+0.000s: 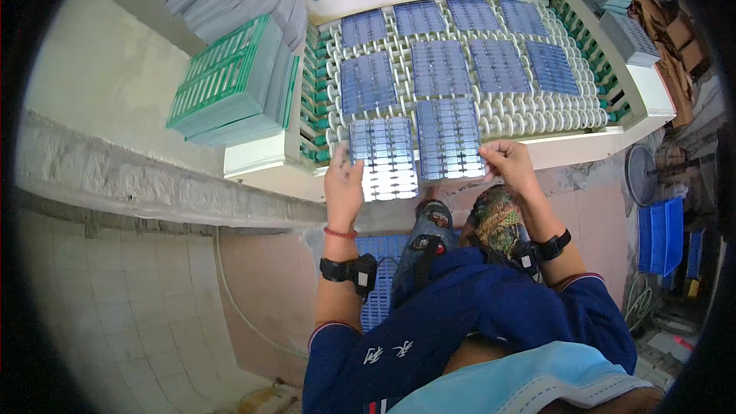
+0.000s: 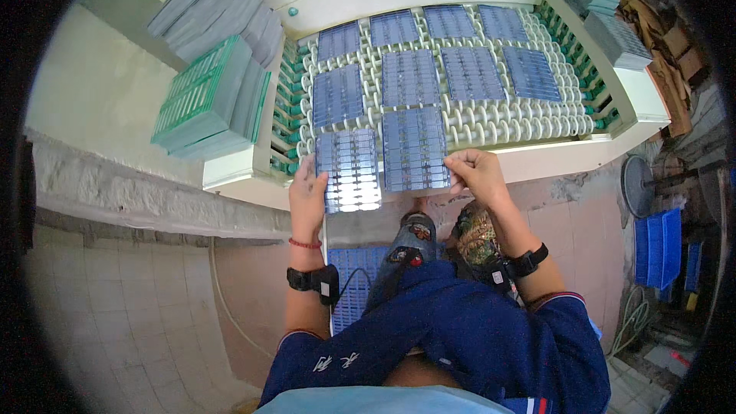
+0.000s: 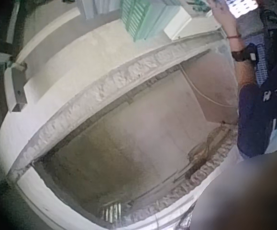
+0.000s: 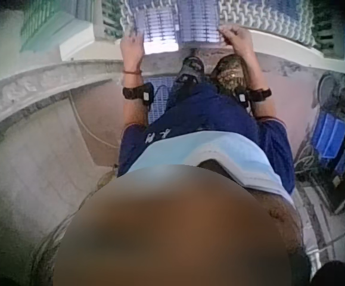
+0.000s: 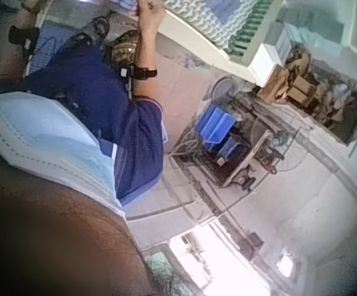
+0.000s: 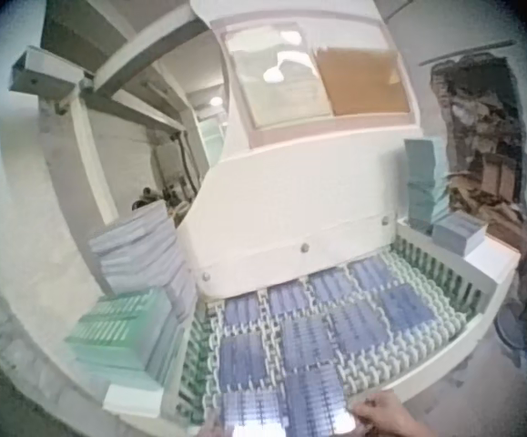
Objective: Manually loading small electronic circuit boards or components from shipping crates into a processing machine's loading rack.
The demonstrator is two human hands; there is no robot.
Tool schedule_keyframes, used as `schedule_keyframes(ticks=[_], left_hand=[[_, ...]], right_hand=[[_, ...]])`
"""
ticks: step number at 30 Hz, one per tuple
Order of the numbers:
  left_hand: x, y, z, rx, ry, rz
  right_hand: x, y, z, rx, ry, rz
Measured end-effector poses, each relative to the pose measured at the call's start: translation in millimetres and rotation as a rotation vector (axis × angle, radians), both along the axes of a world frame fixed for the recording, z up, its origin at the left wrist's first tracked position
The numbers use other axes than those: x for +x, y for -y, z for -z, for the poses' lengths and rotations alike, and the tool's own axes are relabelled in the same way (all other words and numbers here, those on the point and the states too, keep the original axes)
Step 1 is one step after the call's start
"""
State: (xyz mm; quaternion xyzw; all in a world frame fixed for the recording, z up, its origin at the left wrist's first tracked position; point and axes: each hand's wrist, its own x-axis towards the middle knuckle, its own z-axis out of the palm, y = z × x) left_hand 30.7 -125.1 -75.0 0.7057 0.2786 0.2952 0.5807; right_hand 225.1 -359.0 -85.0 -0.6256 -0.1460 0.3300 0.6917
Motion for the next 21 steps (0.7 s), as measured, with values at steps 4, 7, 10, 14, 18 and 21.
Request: schedule_keyframes(ticks=[4, 7, 10, 14, 18, 21], left_hand=[[14.7, 1.5, -18.1, 0.539, -0.363, -0.168], [23.6, 15.4, -22.2, 1.043, -0.347, -0.143], [26.5, 19.2, -10.9, 1.174, -0.413, 0.136], [29.3, 11.3, -9.5, 1.130, -0.498, 0.056], [39.0, 2.8, -15.6, 1.102, -0.591, -0.034], [54.0, -3.5, -13.8, 1.080, -0.582, 0.041]], right_hand=[[-0.1, 8.8, -20.9, -0.362, 0.511, 0.055], [-5.0, 7.6, -35.0, -0.437, 1.147, 0.073], [-6.6, -6.7, -37.3, -0.300, 1.458, -0.119], [-4.5, -22.4, -27.3, -0.374, 1.560, -0.269], [-7.6, -23.7, -27.6, -0.358, 1.579, -0.248], [-1.0, -22.5, -19.1, -0.361, 1.586, -0.209]])
